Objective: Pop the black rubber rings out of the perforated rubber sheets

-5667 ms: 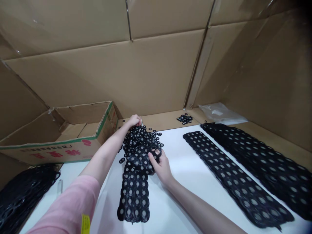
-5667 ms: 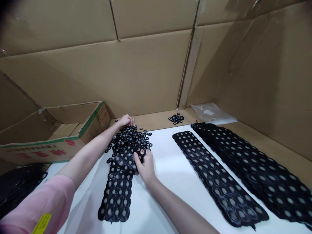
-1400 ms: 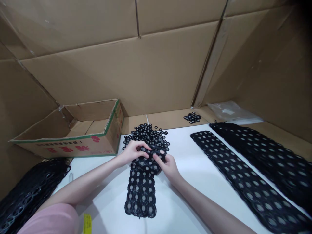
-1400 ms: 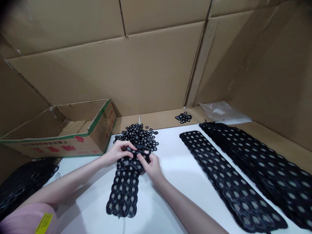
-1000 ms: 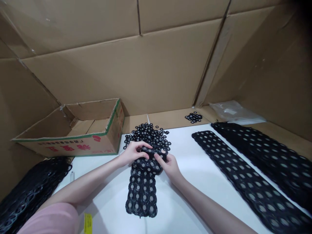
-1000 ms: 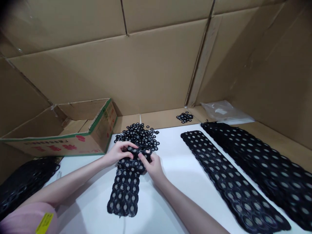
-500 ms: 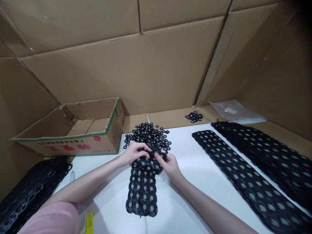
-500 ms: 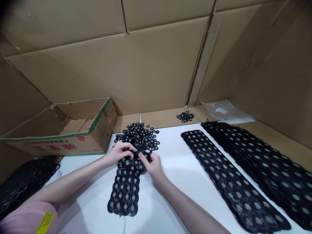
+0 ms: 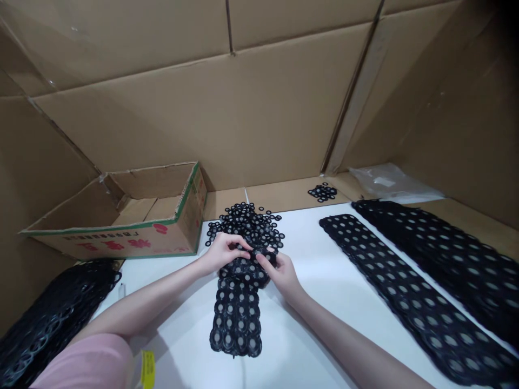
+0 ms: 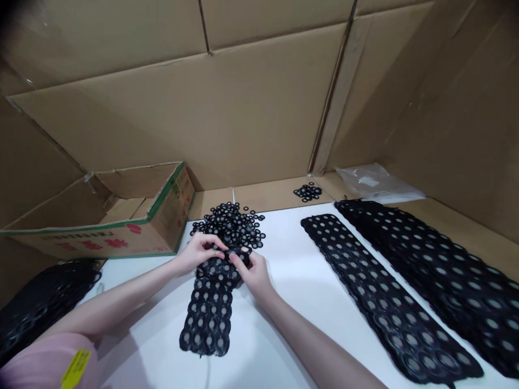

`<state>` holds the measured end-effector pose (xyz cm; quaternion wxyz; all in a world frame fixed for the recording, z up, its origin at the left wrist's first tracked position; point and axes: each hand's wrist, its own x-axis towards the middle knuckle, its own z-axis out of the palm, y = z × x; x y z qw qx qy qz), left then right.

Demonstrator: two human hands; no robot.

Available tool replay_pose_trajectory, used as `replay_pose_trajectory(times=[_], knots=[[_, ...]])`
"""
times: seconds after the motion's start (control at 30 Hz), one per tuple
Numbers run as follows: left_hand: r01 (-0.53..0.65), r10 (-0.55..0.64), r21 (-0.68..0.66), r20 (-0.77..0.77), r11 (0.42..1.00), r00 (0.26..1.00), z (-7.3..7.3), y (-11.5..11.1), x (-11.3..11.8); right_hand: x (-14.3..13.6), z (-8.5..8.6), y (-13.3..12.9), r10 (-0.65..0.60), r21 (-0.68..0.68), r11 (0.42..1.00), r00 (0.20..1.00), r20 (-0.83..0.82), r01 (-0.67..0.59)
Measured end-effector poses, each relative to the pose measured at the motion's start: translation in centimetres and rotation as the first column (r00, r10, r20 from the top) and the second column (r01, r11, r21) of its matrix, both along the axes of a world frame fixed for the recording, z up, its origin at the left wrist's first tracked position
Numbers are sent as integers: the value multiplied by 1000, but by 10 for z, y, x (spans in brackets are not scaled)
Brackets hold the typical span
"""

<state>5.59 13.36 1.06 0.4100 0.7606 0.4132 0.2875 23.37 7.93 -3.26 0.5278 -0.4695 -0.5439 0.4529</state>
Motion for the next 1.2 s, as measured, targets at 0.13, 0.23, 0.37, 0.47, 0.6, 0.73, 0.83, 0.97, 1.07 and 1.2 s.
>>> replay_pose_trajectory(times=[0.13,0.23,0.37,0.47,0.6,0.73,0.83,0.97,1.07,1.2], knots=[[77,-74,118,-29,990,997,6,1,-2,0,-3,1,-15,1,1000,1000,-5,16],[93,-78,324,-57,942,995,11,1,-5,1,-7,3,24,21,999,999,29,-25],[109,-46,498,-138,860,989,16,1,-9,2,-8,3,77,27,996,990,121,-81],[227,-118,448,-259,865,959,21,4,-10,2,-6,1,49,75,995,985,166,-62],[307,-180,333,-360,892,915,31,8,-9,-1,-6,0,35,104,993,983,179,-55],[349,-260,237,-340,907,904,38,11,-7,-2,-8,0,27,100,994,977,214,-50],[306,-254,176,-267,936,930,37,16,-5,-2,-8,0,52,108,991,972,230,-78],[129,-131,-38,-87,991,987,30,23,-4,-3,-9,0,42,108,992,972,230,-69],[-2,12,-193,54,981,998,26,27,-1,-4,-9,1,31,106,993,978,207,-54],[-130,198,-279,228,951,953,21,27,9,-4,-5,2,12,114,993,989,147,-29]])
